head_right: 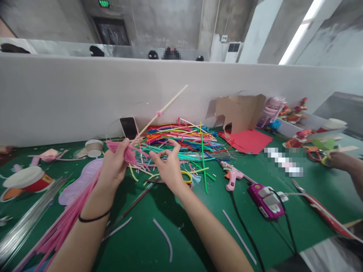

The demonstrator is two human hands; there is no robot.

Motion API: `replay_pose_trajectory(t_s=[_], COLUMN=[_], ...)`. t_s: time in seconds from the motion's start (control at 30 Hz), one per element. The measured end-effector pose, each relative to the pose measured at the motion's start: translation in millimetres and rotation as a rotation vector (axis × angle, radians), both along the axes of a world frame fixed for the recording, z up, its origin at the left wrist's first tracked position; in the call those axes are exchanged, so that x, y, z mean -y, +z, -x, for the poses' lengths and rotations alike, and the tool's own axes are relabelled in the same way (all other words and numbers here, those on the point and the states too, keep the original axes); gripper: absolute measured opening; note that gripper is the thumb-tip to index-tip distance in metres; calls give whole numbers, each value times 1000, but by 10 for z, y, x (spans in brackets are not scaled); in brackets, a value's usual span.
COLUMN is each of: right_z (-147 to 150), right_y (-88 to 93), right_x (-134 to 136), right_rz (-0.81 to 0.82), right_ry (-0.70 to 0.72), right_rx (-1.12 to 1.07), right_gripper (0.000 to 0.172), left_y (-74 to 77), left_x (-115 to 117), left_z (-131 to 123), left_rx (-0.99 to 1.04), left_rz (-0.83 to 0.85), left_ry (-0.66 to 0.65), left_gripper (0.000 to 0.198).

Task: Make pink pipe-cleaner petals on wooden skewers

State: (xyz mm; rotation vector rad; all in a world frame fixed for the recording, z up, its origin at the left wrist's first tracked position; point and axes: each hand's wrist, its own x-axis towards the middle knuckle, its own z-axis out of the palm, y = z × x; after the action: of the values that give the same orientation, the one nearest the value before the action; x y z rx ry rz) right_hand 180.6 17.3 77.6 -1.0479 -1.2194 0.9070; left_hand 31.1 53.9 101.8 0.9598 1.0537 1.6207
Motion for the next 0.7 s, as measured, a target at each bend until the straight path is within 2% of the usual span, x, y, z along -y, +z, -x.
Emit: replay_pose_trajectory(t_s=[0.1, 0.2, 0.27, 0.33, 0.43, 0.57, 0.7], right_z=[8, 8, 21, 49, 108, 183, 219], right_y=[39, 60, 47, 10, -61, -97, -50], right_x=[37, 45, 41, 35, 30, 53, 84], right_rz=[-3, -29, -33, -14, 19, -7, 42], right_ry=[-31, 88, 179, 231, 231, 276, 282], right_rx=[24, 96, 139, 145, 165, 157, -71], right_gripper=[62, 34, 28, 27, 27, 25, 50], left_y=[5, 9, 10, 9, -2, -38, -71], left_x=[1, 6, 6, 3, 1, 20, 53], left_z=[-44, -69, -77, -85, -108, -156, -205], left_rx=[139, 149, 175, 242, 300, 175, 27], left_rz=[12, 3, -13, -32, -44, -101, -172], left_ry=[-20, 16, 41, 69, 130, 183, 193], left_gripper=[24, 27, 29, 29, 30, 34, 34])
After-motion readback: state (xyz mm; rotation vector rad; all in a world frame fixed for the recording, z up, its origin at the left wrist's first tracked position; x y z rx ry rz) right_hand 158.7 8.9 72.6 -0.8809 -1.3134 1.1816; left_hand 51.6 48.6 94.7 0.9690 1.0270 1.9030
